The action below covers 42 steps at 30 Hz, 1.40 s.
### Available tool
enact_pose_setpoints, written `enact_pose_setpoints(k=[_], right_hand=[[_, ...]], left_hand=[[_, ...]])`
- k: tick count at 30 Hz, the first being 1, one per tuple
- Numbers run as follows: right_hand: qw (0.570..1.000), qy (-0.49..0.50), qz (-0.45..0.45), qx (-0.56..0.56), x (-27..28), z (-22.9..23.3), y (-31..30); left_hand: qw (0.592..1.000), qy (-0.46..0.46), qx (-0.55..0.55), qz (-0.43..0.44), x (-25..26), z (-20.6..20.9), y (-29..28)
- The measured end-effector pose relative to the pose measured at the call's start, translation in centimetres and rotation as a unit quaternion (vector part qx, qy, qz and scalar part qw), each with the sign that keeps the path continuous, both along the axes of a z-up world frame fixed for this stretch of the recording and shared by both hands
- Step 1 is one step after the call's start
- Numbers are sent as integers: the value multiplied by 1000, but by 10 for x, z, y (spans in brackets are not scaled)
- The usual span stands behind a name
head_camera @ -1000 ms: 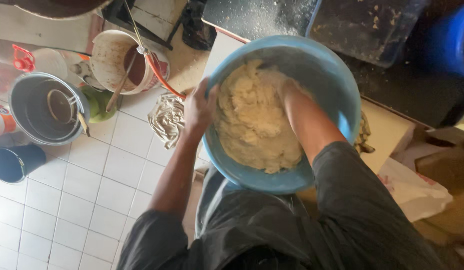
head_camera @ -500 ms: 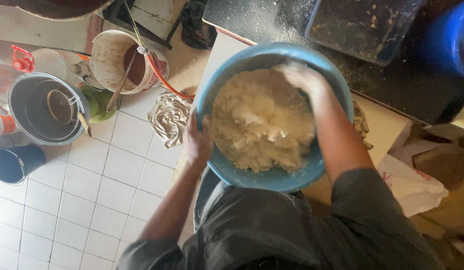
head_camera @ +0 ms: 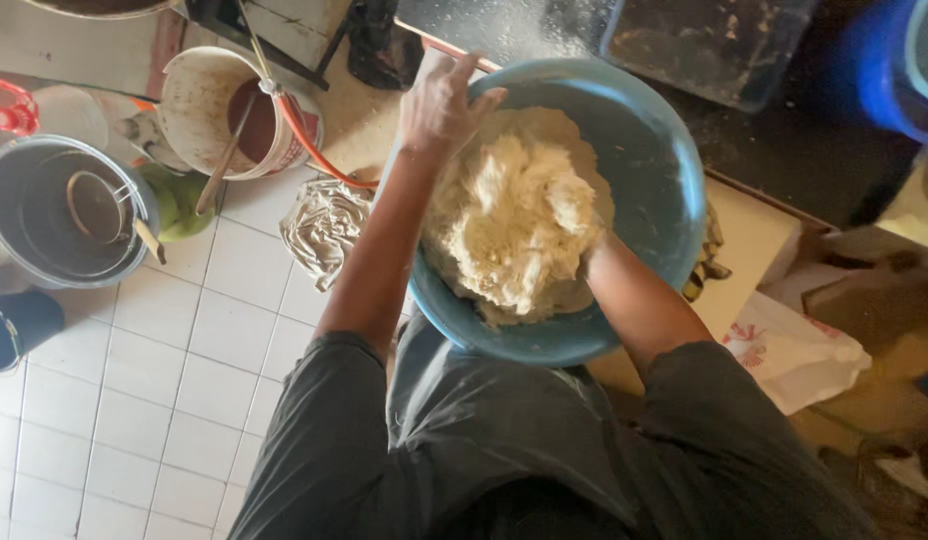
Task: The person adds flour from a bag into a bowl and kneads the mixture by hand.
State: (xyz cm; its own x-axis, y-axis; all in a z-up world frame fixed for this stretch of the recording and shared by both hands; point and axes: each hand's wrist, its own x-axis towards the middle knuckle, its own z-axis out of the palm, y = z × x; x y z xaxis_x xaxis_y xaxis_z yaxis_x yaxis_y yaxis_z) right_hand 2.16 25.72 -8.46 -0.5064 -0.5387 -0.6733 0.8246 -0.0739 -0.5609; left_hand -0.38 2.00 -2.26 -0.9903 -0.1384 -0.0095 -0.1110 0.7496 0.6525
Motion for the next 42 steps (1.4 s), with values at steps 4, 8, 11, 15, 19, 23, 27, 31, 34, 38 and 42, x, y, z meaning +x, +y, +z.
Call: enact_pose_setpoints(k=[4, 8, 11, 15, 19, 23, 27, 31, 34, 38, 42], right_hand=[[998, 39, -30, 29, 0, 24, 41], [995, 60, 0, 80, 5, 22, 52], [983, 104, 3, 150, -12, 10, 61], [958, 32, 3, 284, -11, -9, 91], [987, -96, -42, 120, 32, -33, 51], [985, -113, -132, 4, 63, -30, 18], [985, -91, -147, -4, 66, -8, 36], [992, -56, -117, 4, 58, 15, 54], [991, -20, -128, 28, 64, 10, 43], [948, 206, -145, 193, 50, 7, 66], [972, -33, -205, 115, -14, -20, 75]], left_hand=[[986, 126, 3, 106, 60, 11, 27], [972, -25, 80, 221, 161, 23, 83], [908, -285, 195, 237, 172, 2, 87], [855, -372, 229, 279, 147, -40, 83], [791, -448, 247, 335, 118, -68, 85], [784, -405, 344, 321, 115, -93, 85], [714, -341, 542, 283, 161, -101, 87], [751, -172, 541, 337, 146, -63, 129], [840, 2, 512, 176, 147, -19, 142], [868, -143, 361, 310, 137, -23, 91], [858, -305, 240, 337, 89, -111, 75]])
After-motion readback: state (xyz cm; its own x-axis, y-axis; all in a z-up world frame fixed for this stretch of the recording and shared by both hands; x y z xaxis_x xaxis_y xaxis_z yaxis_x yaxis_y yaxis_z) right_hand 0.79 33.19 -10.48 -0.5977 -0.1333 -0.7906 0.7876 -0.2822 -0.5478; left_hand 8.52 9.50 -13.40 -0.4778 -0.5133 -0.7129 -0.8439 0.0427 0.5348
